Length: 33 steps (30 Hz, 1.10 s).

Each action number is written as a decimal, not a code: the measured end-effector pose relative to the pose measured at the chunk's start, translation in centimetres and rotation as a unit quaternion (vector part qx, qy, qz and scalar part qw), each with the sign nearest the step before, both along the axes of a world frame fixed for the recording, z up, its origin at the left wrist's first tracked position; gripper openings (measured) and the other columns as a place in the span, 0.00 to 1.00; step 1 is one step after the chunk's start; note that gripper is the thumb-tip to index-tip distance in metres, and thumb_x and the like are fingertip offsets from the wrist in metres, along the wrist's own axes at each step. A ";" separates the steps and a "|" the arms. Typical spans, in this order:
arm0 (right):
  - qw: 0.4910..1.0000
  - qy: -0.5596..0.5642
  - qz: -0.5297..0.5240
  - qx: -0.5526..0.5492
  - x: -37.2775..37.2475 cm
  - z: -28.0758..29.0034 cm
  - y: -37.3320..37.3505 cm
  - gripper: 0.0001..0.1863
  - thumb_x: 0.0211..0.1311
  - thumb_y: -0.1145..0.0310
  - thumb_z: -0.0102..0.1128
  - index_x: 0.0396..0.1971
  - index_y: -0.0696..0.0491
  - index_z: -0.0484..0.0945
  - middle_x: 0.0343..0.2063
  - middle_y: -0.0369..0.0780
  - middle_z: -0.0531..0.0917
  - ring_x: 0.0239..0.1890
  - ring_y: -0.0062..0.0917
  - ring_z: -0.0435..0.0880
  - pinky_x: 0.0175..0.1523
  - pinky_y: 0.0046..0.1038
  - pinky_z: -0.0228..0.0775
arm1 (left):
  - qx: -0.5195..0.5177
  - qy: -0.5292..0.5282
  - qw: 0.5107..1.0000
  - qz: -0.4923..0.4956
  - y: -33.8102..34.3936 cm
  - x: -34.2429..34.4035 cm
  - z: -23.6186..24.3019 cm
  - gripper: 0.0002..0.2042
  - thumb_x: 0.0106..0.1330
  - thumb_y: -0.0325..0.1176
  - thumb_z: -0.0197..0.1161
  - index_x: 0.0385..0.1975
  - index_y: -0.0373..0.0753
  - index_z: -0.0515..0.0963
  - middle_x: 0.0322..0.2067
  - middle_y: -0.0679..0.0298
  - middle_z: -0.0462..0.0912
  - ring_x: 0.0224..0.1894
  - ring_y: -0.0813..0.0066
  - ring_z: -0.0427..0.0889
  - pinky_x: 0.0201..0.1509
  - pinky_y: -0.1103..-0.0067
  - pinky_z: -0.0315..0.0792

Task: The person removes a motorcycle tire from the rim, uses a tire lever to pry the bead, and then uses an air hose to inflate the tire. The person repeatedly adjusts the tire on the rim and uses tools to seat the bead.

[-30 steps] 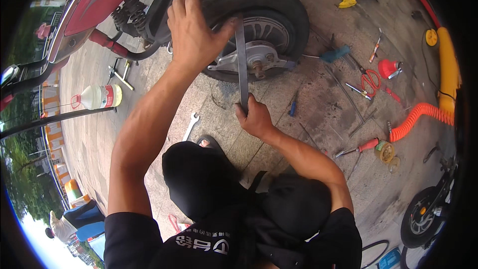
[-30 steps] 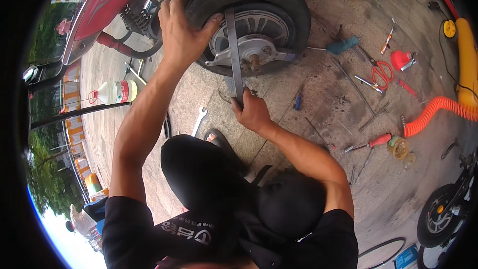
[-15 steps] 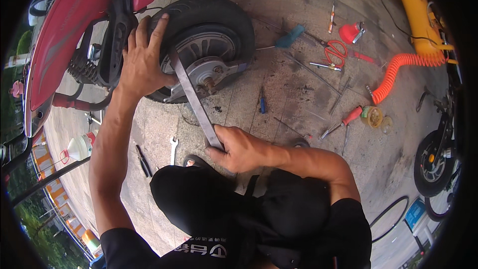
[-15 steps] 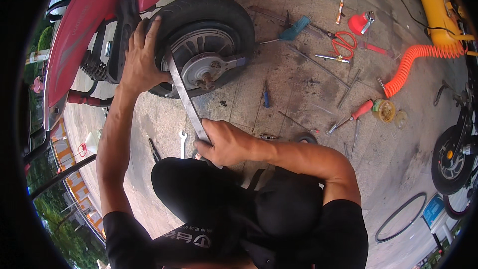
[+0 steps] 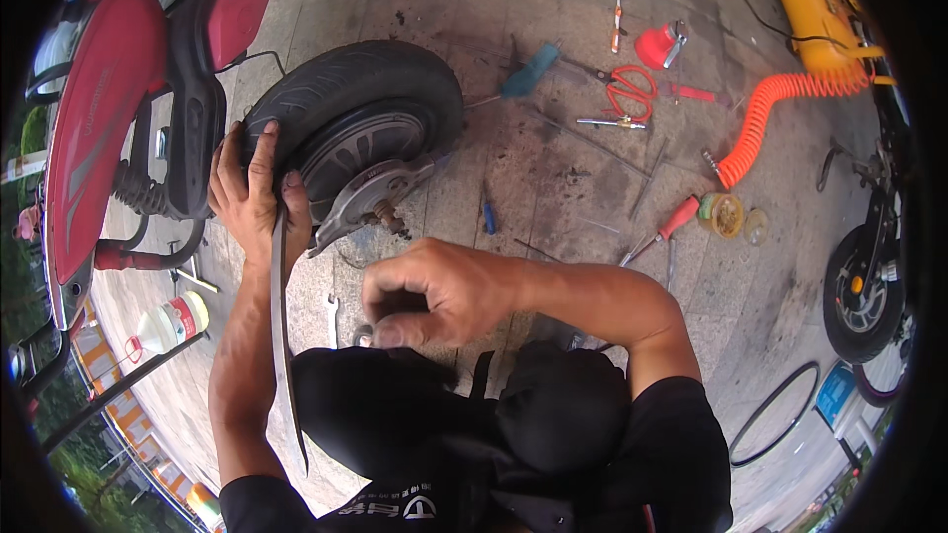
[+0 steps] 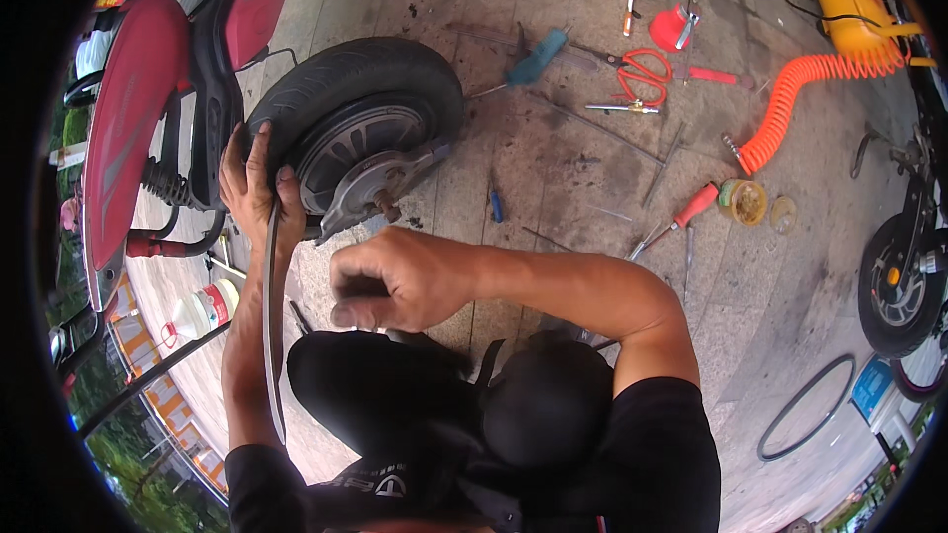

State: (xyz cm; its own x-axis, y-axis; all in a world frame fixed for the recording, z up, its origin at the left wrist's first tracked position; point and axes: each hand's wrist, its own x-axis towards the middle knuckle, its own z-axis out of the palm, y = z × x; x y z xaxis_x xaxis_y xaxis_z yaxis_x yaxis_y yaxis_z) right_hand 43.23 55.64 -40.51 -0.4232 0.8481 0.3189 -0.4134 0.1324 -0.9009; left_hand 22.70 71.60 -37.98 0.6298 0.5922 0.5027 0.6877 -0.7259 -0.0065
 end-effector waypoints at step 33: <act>0.542 -0.773 -0.313 -0.099 22.2 -24.3 10.8 0.16 0.66 0.69 0.55 0.52 0.57 0.79 0.53 0.50 0.81 0.59 0.46 0.78 0.61 0.46 0.73 | -0.072 -0.093 0.993 0.018 0.3 -4.4 -1.3 0.31 0.75 0.55 0.50 0.72 0.44 0.67 0.70 0.40 0.64 0.71 0.41 0.65 0.72 0.54 0.60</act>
